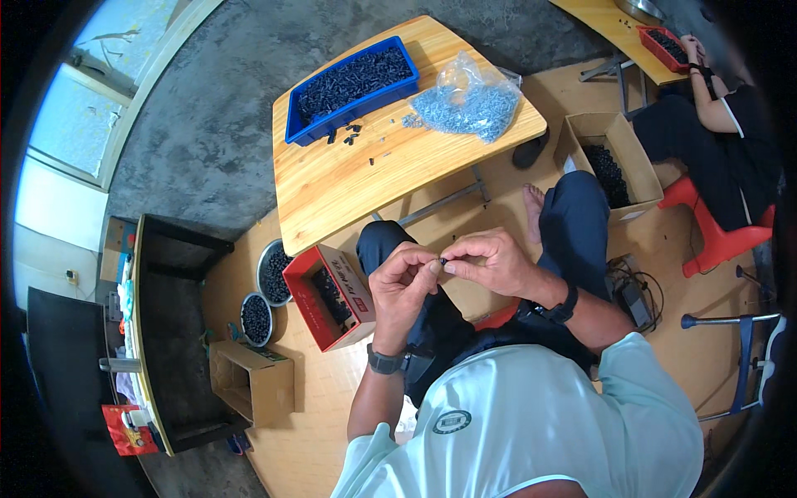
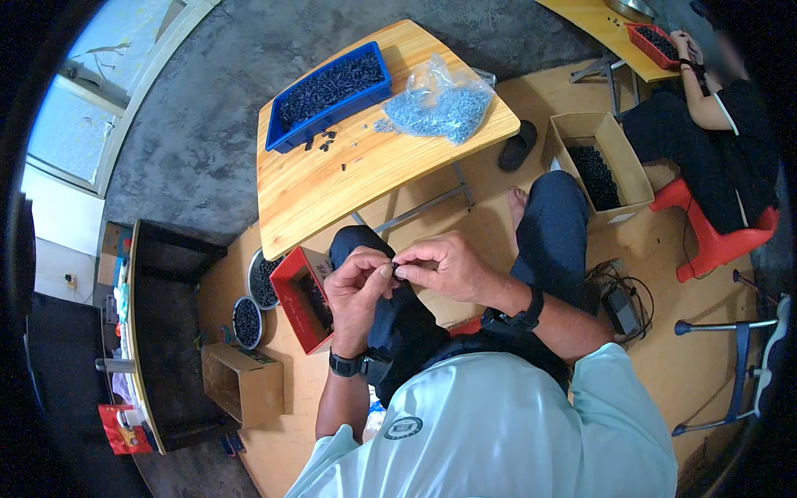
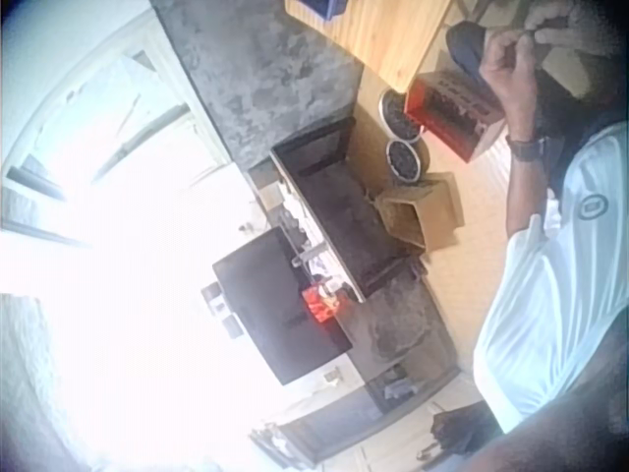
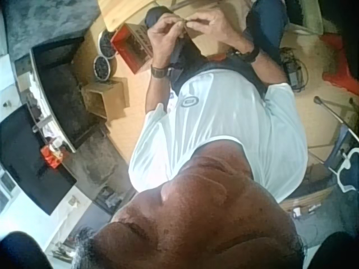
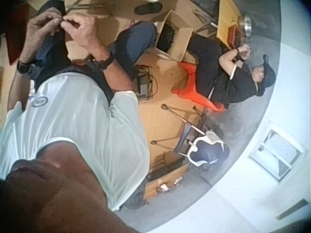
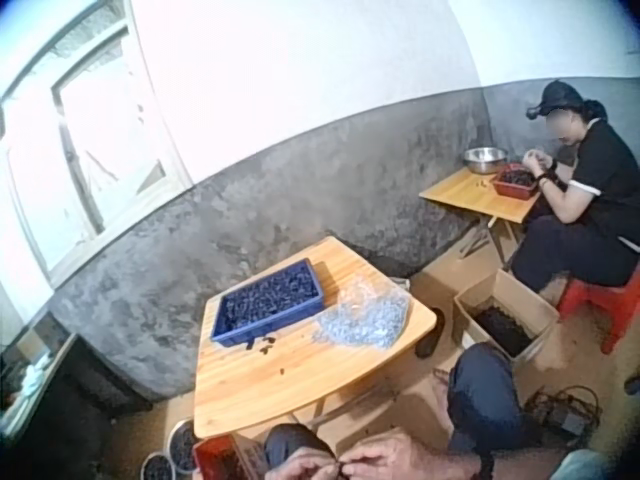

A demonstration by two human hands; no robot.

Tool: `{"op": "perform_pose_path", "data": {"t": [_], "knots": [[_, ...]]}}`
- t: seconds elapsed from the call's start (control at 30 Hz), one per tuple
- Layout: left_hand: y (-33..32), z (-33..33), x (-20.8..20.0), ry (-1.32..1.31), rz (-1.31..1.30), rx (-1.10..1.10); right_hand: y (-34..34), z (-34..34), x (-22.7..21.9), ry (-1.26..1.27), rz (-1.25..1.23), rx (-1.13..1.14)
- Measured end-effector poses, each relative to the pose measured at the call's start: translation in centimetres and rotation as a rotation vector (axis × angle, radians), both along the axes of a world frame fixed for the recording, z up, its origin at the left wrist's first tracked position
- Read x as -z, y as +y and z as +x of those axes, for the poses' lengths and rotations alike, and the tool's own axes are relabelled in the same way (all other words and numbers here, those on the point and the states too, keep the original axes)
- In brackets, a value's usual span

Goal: Assembling small plastic parts by joining black and blue components.

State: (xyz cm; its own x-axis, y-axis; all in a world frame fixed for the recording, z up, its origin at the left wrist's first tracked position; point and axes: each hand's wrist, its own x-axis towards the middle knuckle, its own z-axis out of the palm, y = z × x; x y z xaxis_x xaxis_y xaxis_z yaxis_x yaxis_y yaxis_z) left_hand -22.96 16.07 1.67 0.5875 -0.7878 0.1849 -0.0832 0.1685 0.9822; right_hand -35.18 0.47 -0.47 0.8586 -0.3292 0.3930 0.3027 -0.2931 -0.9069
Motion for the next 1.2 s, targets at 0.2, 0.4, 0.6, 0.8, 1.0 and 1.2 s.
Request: {"op": "perform_pose_path", "data": {"t": [0.2,0.4,0.6,0.8,1.0,1.2], "knots": [[0.4,-0.2,-0.7,-0.167,0.015,0.016,0.5,-0.5,-0.6,0.002,-0.106,0.026],[0.1,-0.6,-3.4,-0.639,0.145,-0.007,0.4,-0.4,0.0,-0.037,-0.280,0.087],[0.1,-1.4,-2.3,-0.841,0.138,-0.090,0.7,-0.6,0.5,0.073,0.037,0.056],[0.4,-1.8,-1.7,-0.802,0.130,-0.042,-0.1,-0.6,1.3,0.182,0.394,-0.112],[0.0,-1.7,0.2,-0.904,0.087,-0.100,0.3,-0.5,2.5,0.256,0.630,-0.178],[-0.2,-0.7,1.5,-0.979,0.033,-0.089,0.0,-0.3,3.3,0.330,0.704,-0.236]]}}
